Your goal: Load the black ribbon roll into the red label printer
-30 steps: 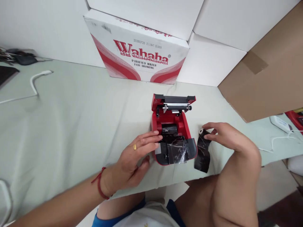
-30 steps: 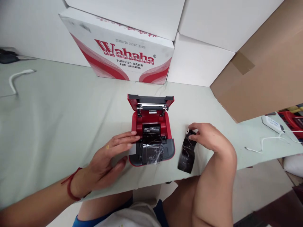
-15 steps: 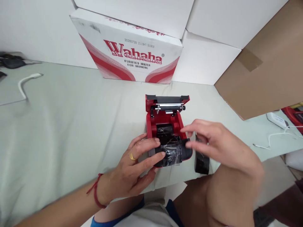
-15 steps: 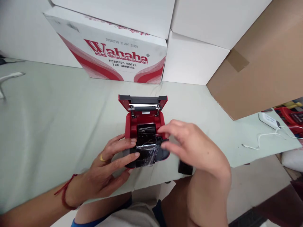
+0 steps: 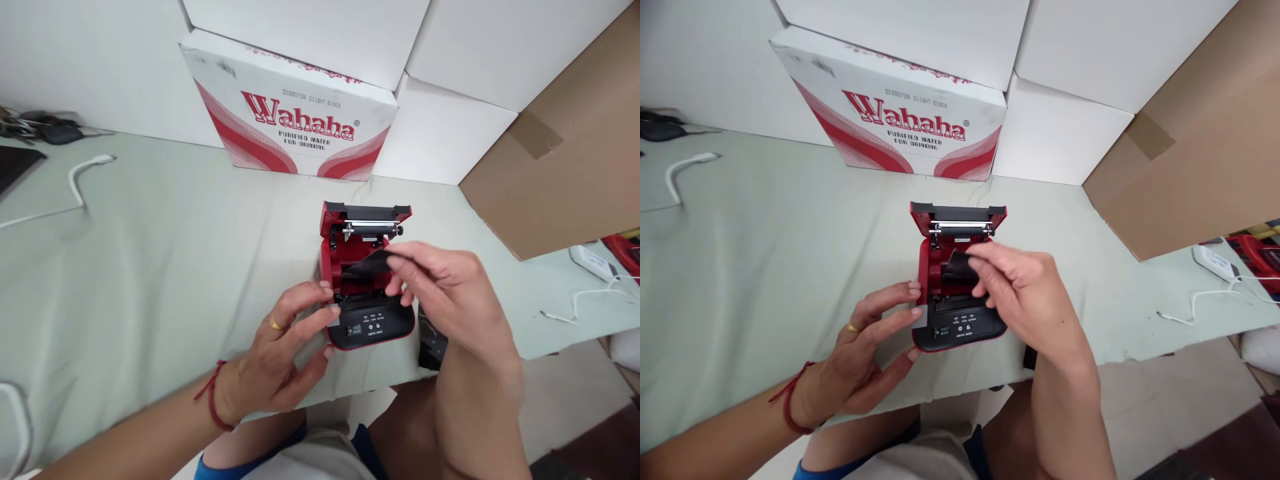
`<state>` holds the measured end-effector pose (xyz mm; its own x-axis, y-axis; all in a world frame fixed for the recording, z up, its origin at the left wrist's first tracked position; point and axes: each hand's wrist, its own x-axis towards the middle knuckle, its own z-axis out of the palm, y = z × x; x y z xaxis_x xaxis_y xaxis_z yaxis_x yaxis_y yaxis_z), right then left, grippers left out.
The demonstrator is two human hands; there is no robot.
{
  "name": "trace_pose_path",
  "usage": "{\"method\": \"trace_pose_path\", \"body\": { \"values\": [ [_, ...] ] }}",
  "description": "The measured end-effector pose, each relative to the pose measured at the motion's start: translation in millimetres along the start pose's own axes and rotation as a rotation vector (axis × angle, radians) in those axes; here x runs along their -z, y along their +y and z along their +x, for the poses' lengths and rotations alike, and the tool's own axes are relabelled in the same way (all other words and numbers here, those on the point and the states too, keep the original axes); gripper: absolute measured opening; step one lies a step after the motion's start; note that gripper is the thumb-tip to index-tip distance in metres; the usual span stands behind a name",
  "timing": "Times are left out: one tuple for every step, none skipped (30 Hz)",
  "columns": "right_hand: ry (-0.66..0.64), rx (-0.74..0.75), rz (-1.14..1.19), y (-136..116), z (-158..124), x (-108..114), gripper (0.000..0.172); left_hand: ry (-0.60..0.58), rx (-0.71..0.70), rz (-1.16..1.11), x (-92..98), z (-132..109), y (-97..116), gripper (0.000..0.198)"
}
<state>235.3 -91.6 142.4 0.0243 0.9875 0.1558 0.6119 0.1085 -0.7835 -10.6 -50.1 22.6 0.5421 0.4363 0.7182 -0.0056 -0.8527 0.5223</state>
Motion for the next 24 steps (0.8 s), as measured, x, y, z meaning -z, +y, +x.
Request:
{"method": "trace_pose_path", "body": {
  "values": [
    [0.115,-0.022,0.050,-2.5,-0.1,-3.2,0.020,-0.006,0.007,0.002,0.2,0.0,0.3,0.057],
    [0.213,-0.025,0.082,-6.4,-0.9,-6.4,0.019,-0.015,0.015,0.004,0.3,0.0,0.7,0.058],
    [0.301,-0.011,0.095,-11.5,-2.2,-9.1,0.017,-0.021,0.022,0.007,0.3,-0.1,1.0,0.058],
    [0.387,0.007,0.099,-17.4,-4.2,-11.1,0.015,-0.026,0.028,0.008,0.3,-0.2,1.2,0.059],
    [0.474,0.025,0.100,-23.5,-6.8,-12.1,0.013,-0.031,0.032,0.008,0.2,-0.3,1.4,0.059],
    [0.565,0.036,0.095,-29.1,-9.6,-11.8,0.010,-0.037,0.034,0.005,0.1,-0.2,1.5,0.058],
    [0.655,0.036,0.084,-33.6,-12.5,-10.1,0.008,-0.045,0.036,0.002,-0.1,0.0,1.5,0.057],
    [0.731,0.023,0.063,-36.6,-15.2,-7.0,0.007,-0.055,0.035,-0.001,-0.3,0.2,1.4,0.056],
    [0.787,0.007,0.031,-37.8,-17.5,-2.7,0.007,-0.067,0.031,-0.003,-0.5,0.6,1.3,0.054],
    [0.821,-0.006,-0.010,-37.1,-19.1,2.6,0.009,-0.077,0.024,-0.004,-0.8,1.0,1.2,0.054],
    [0.837,-0.019,-0.055,-34.6,-20.1,8.4,0.011,-0.083,0.017,-0.004,-1.0,1.3,1.0,0.053],
    [0.841,-0.038,-0.099,-30.8,-20.3,14.3,0.013,-0.086,0.010,-0.001,-1.3,1.5,0.8,0.053],
    [0.831,-0.060,-0.138,-26.0,-20.1,20.0,0.015,-0.084,0.006,-0.001,-1.6,1.6,0.6,0.053],
    [0.825,-0.078,-0.172,-20.6,-19.5,25.3,0.016,-0.083,0.003,-0.001,-1.8,1.6,0.3,0.053],
    [0.821,-0.094,-0.199,-14.9,-18.8,30.0,0.017,-0.080,0.001,0.000,-2.0,1.5,0.0,0.053],
    [0.812,-0.109,-0.217,-9.3,-18.1,34.2,0.019,-0.077,0.000,0.001,-2.0,1.4,-0.3,0.052],
    [0.791,-0.124,-0.233,-3.7,-17.8,38.0,0.020,-0.076,-0.002,0.003,-2.0,1.3,-0.6,0.052],
    [0.751,-0.140,-0.250,1.6,-17.7,41.6,0.022,-0.076,-0.003,0.006,-1.9,1.2,-0.8,0.052],
    [0.681,-0.164,-0.266,6.5,-18.1,44.9,0.024,-0.075,-0.003,0.011,-1.6,1.3,-0.8,0.052],
    [0.565,-0.196,-0.283,11.1,-18.8,48.2,0.027,-0.076,-0.004,0.016,-1.2,1.6,-0.7,0.053],
    [0.395,-0.233,-0.302,15.2,-19.7,51.4,0.029,-0.078,-0.003,0.020,-0.8,1.9,-0.5,0.053],
    [0.177,-0.264,-0.321,18.8,-20.7,54.7,0.030,-0.082,-0.001,0.024,-0.3,2.4,-0.2,0.054],
    [-0.071,-0.289,-0.333,22.1,-21.5,58.0,0.031,-0.085,0.001,0.026,0.1,2.8,0.1,0.054],
    [-0.310,-0.310,-0.332,25.4,-22.1,61.3,0.032,-0.088,0.005,0.026,0.4,3.2,0.3,0.054]
  ]
}}
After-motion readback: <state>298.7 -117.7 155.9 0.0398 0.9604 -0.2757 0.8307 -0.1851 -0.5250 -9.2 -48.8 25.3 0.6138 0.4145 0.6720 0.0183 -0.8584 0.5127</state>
